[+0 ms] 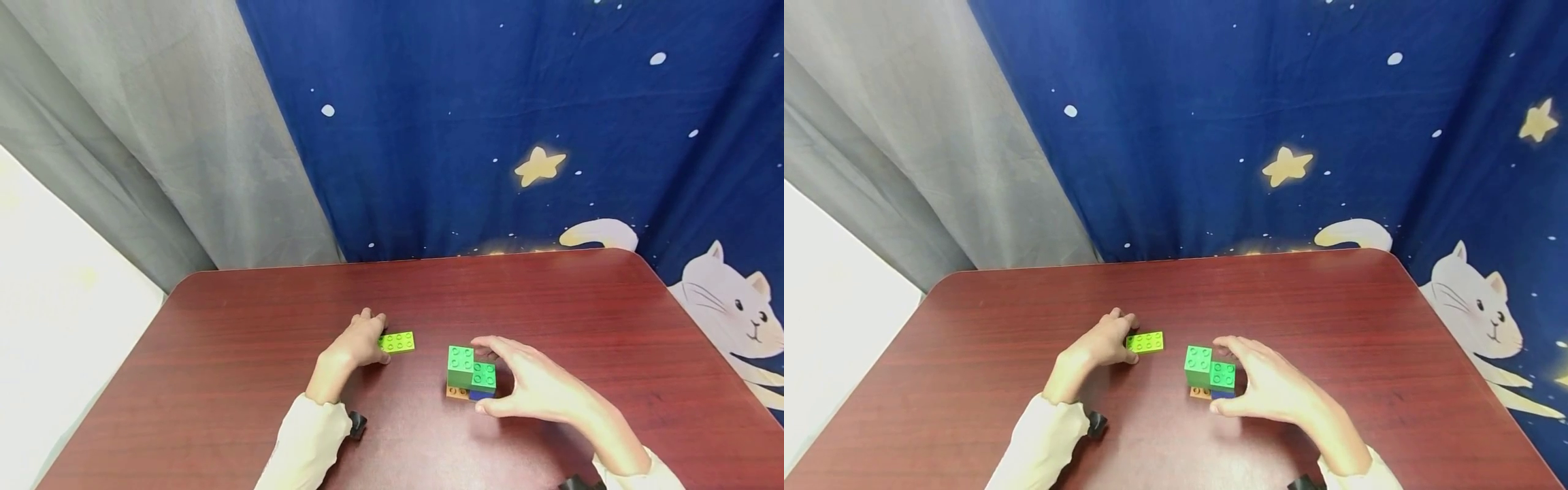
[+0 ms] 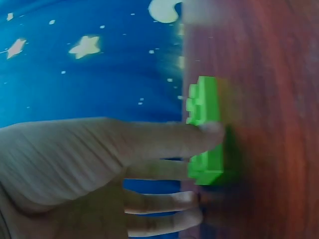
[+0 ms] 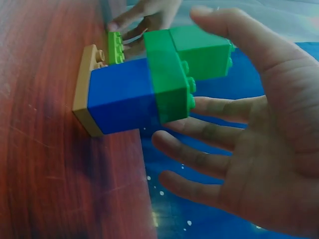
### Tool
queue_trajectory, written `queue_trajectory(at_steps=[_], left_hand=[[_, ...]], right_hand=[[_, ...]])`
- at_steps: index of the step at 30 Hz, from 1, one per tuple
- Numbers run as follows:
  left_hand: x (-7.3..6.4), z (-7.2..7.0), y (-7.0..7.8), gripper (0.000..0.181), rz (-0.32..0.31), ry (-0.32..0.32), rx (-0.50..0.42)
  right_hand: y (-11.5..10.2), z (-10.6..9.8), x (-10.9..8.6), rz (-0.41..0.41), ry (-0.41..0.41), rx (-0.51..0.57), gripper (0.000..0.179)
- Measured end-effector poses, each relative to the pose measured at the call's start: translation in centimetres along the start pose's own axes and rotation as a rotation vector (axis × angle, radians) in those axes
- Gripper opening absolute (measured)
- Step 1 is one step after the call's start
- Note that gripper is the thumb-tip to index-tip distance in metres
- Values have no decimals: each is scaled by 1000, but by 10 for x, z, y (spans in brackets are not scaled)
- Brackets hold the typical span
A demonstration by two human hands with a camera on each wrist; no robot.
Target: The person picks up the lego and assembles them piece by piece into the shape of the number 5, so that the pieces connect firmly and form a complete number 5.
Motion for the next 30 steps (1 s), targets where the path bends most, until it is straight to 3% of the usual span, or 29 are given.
queue_trajectory(at_steps=[11, 17, 25, 30], left_hand=[[3, 3, 0, 29, 64, 1, -12], [3, -6, 6, 26, 106, 1, -69], [-1, -19, 12, 27, 135, 44, -112], [-6, -28, 21, 26, 189, 74, -132]], right_hand=[[2, -9, -6, 33, 19, -19, 86], [5, -20, -7, 40, 61, -27, 81], [8, -24, -5, 17, 82, -27, 73], [8, -27, -6, 19, 102, -33, 69]])
Point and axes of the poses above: each hand's wrist, its own x-axis towards the middle knuckle, its own z-axis out of the palm, y = z × x, the point moved 9 cm from there along x, towards the middle knuckle, and after that the axes turned 1 degree about -x, right-handed, at the moved point
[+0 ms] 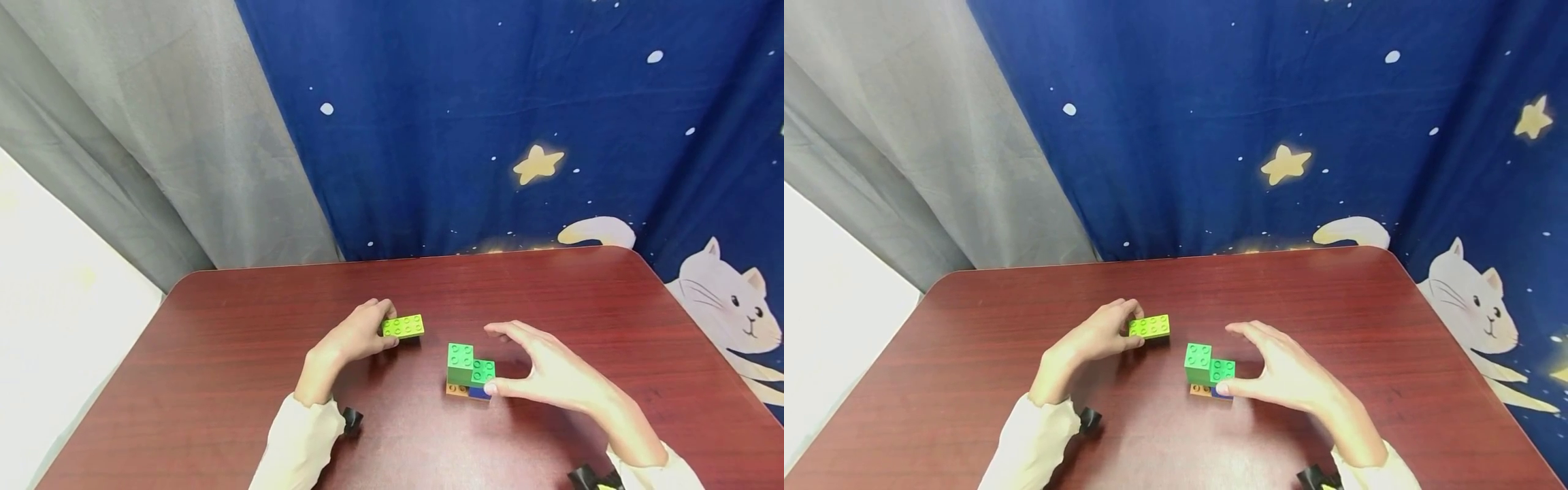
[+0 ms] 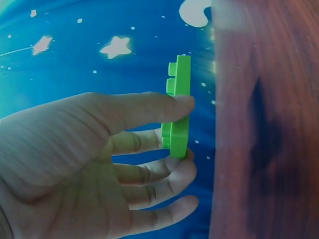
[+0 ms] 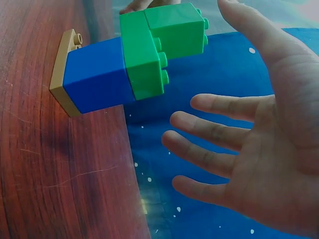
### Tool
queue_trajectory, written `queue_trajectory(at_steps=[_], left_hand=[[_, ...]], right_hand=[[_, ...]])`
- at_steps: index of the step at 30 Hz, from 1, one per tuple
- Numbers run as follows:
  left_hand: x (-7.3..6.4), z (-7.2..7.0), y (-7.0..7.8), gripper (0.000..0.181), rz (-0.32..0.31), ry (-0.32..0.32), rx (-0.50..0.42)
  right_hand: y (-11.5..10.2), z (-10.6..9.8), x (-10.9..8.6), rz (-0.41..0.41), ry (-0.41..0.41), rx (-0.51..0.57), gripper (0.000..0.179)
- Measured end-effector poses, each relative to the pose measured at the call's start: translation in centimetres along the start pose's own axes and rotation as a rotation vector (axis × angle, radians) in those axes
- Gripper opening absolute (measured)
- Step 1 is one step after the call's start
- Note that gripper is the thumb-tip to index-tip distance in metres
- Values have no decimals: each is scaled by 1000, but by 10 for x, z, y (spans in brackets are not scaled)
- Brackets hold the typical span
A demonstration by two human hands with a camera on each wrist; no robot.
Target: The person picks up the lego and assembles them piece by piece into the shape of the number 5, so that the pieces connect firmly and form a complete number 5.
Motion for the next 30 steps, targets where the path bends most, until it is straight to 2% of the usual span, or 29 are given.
queue_trajectory(at_steps=[6, 11, 14, 18, 22, 30], left_hand=[[-6, -14, 24, 26, 113, 72, -26], [-13, -24, 47, 25, 215, 146, -72], [-17, -29, 61, 25, 269, 167, -109], [-24, -30, 82, 26, 351, 149, -164], [-28, -27, 98, 27, 413, 126, -200], [-22, -7, 110, 30, 449, 85, -147]], right_hand=[[0, -6, 0, 1, 40, 9, 62], [-7, -18, 0, -31, 159, -5, 53], [-14, -27, -1, -57, 233, 7, 54], [-26, -32, -2, -109, 274, 32, 61], [-35, -32, -3, -136, 255, 55, 63], [-40, -31, -2, -165, 252, 10, 46]])
Point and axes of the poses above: each hand's wrist, its own x-axis towards the middle knuckle, its own z-axis out of the palm, y = z × x, the point moved 9 cm from there along x, towards the middle knuckle, and after that the axes turned 1 degree about -x, right-handed, at the moved point
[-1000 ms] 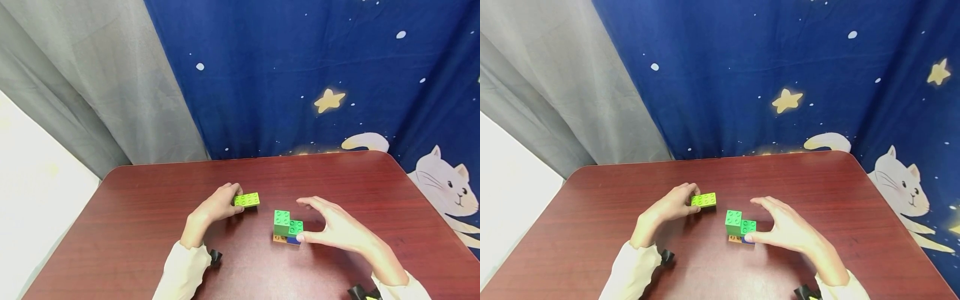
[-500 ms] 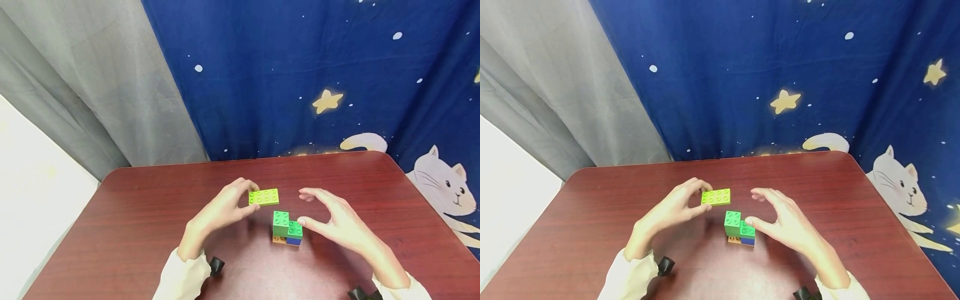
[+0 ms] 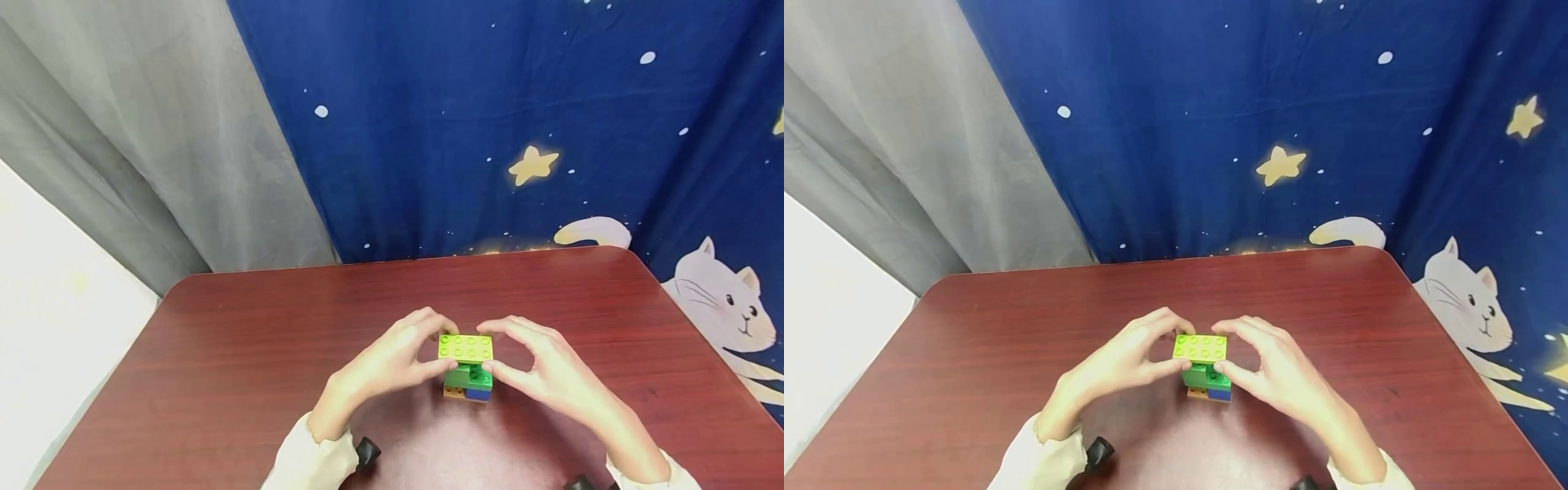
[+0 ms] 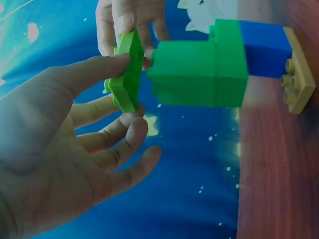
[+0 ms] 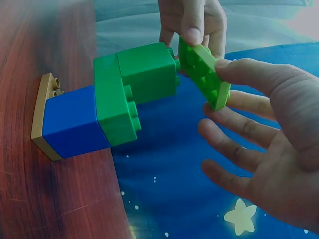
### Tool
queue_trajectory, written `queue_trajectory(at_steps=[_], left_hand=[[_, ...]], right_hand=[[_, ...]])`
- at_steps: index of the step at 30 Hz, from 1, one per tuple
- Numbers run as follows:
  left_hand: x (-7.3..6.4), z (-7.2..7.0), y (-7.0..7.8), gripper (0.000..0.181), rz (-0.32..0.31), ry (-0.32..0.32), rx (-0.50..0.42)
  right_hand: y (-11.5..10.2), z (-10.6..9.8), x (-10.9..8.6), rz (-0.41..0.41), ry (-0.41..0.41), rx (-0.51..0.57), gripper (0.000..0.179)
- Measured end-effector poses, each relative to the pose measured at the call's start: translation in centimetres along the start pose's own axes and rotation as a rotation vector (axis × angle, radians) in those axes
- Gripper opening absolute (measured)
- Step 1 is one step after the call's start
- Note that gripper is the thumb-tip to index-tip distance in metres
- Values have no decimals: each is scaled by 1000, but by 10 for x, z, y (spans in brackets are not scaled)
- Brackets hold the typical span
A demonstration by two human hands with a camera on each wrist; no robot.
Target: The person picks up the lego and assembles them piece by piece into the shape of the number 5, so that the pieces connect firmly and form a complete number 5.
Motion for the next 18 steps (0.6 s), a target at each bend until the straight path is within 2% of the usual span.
queue_trajectory(at_steps=[5, 8, 12, 18], left_hand=[[0, 3, 0, 32, -4, 1, 3], [-1, 4, -1, 33, 1, -19, -1], [0, 7, -2, 33, 11, -52, -4], [0, 8, -4, 31, 6, -67, -3]], right_hand=[[0, 1, -1, -29, 2, 0, 41], [1, 2, -1, -36, -11, 3, 40], [3, 2, -2, -24, -27, -6, 38], [5, 3, -2, -11, -52, -16, 36]])
Point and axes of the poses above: each hand's wrist, its own x-axis towards the middle knuckle, its own z-axis out of the palm, y = z × x, the point moved 9 cm from there along x, towards the middle knuckle, and after that the axes turned 1 degree about -x, right-handed, at the moved point
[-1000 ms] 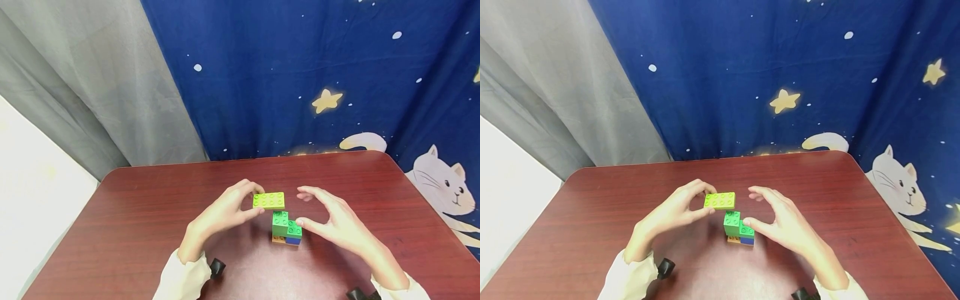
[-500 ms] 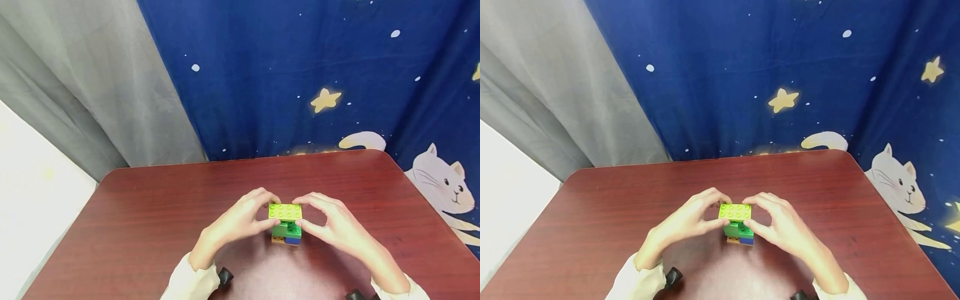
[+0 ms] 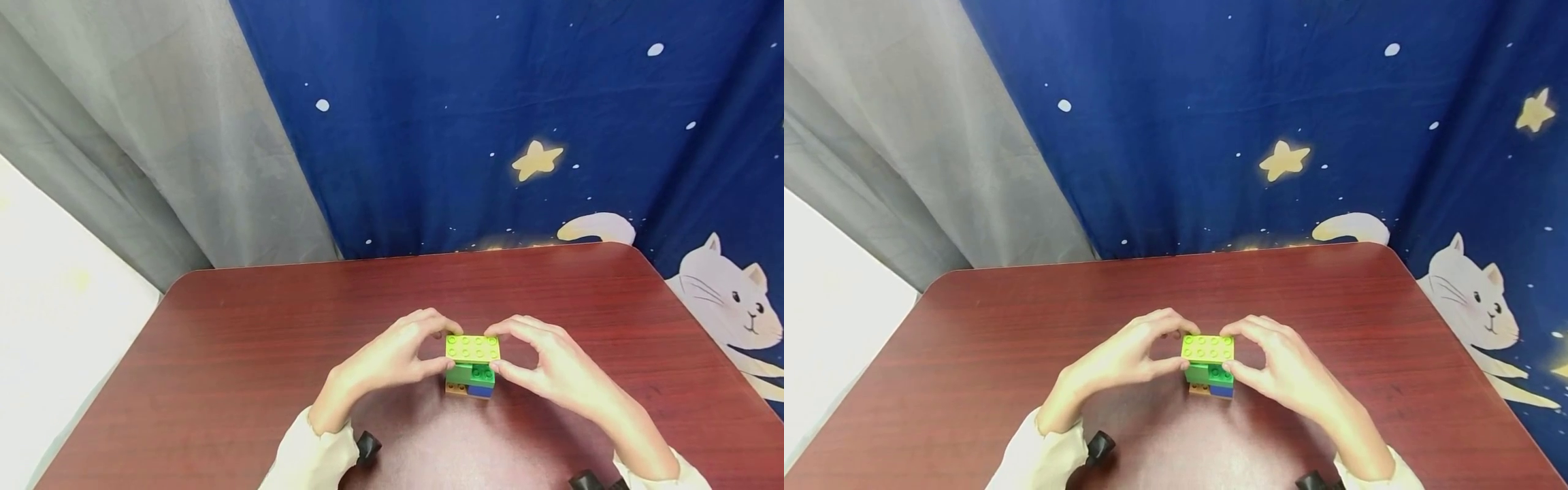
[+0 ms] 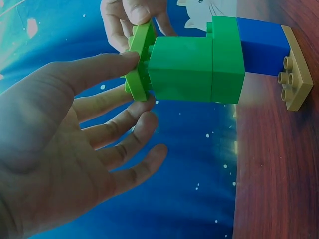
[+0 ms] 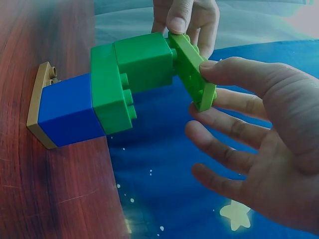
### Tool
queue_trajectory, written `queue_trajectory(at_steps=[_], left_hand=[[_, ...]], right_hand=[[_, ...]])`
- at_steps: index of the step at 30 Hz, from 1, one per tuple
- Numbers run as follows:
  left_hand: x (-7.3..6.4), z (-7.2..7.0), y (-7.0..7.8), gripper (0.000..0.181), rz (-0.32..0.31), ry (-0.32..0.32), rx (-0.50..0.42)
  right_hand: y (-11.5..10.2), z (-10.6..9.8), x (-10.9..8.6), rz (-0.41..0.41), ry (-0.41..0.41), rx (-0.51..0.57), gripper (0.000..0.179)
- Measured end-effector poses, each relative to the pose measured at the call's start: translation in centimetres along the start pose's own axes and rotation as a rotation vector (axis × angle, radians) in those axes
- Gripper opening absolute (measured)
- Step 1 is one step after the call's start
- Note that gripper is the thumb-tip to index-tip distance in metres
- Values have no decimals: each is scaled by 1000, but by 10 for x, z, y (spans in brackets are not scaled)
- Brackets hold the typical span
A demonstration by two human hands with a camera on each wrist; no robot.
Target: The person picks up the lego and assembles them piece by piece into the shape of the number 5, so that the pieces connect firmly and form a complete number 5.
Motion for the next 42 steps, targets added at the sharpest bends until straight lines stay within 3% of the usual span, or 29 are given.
queue_trajectory(at_steps=[10, 14, 21, 26, 34, 42], left_hand=[[0, 2, -4, 30, -39, -15, 11], [-1, 7, -9, 38, -74, -60, -35], [-4, 22, -26, 48, -242, -165, -224], [-6, 31, -28, 50, -243, -234, -297], [-8, 39, -26, 48, -160, -311, -420], [-13, 48, -34, 39, -276, -392, -690]], right_hand=[[4, 6, 1, 27, -50, 9, 35], [3, 4, 0, 19, -41, 11, 35], [2, 5, 1, 17, -41, 43, 36], [-1, 6, 0, -7, -23, 32, 37], [-4, 5, -1, -44, -3, 8, 37], [-5, 4, -1, -54, -2, 15, 37]])
Point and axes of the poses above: each hand's wrist, its own x-axis towards the middle knuckle, its own z-axis out of the palm, y = z × x, the point moved 9 cm from there along x, towards the middle knuckle, and after that the axes turned 1 degree about -x, right-handed, at the moved point
